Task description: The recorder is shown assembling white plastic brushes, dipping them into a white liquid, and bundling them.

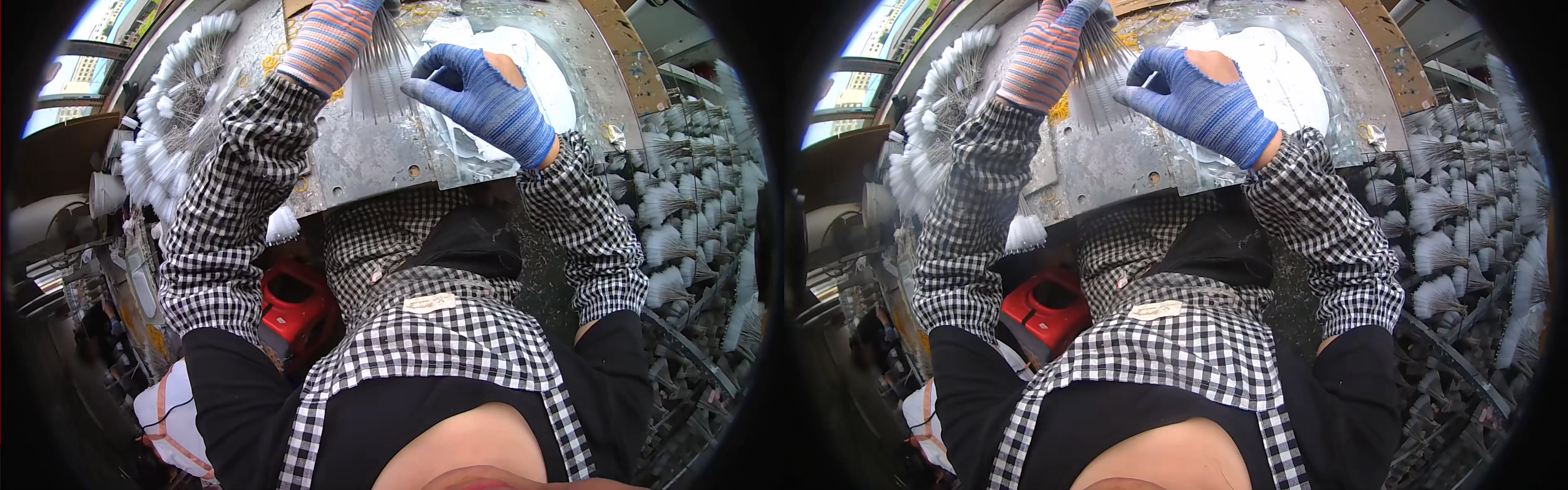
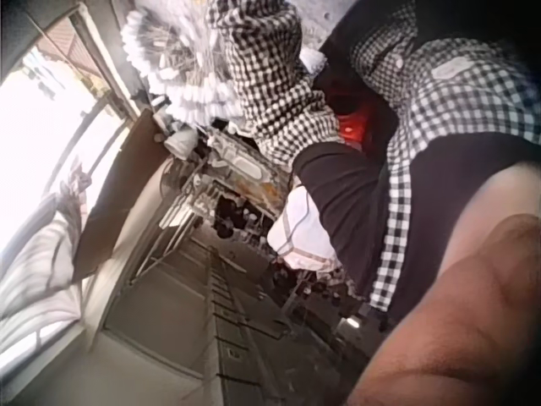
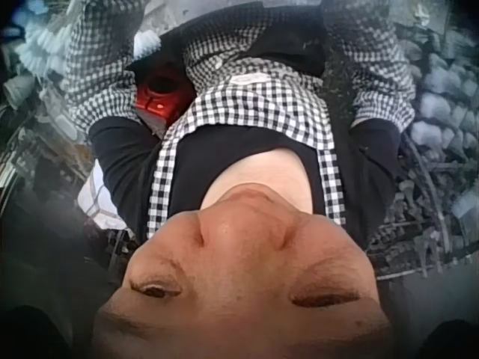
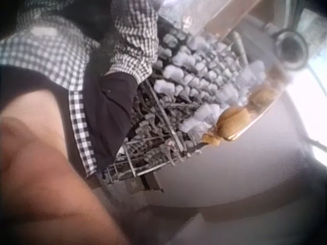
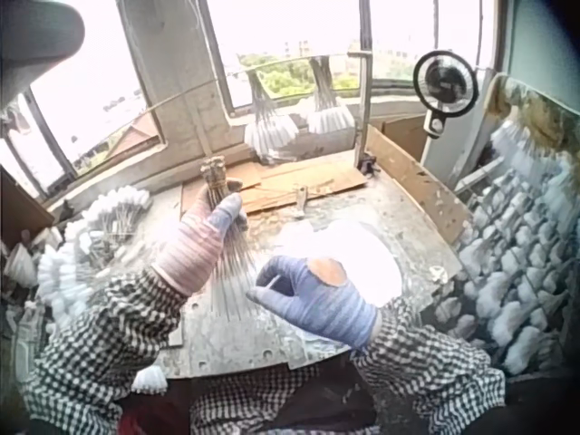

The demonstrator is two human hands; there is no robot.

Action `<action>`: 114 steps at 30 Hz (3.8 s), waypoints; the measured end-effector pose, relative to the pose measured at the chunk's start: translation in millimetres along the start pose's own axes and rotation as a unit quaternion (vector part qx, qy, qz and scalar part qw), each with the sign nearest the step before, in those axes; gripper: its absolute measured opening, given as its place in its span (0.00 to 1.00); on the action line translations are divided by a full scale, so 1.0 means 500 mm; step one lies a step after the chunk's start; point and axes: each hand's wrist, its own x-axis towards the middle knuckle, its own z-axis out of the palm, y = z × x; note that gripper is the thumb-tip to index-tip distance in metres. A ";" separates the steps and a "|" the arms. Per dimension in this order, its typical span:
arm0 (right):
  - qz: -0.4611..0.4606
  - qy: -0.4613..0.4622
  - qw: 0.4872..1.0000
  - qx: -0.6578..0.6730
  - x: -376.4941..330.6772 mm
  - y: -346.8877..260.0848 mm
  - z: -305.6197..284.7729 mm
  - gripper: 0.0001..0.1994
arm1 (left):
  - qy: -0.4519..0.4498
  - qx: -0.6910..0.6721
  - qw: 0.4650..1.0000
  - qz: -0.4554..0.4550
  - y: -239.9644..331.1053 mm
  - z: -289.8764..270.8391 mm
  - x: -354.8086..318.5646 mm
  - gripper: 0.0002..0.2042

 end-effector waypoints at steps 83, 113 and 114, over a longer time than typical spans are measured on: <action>-0.007 0.027 0.983 -0.182 0.000 0.262 -0.005 0.16 | -0.091 0.482 0.778 0.392 -0.080 0.170 0.053 0.18; -0.049 0.165 0.981 0.091 -0.221 -0.033 -0.060 0.05 | 0.183 -0.747 0.613 -0.181 -0.238 0.138 -0.405 0.19; -0.055 0.163 0.981 0.093 -0.221 -0.035 -0.061 0.05 | 0.235 -0.710 0.629 -0.212 -0.231 0.140 -0.392 0.19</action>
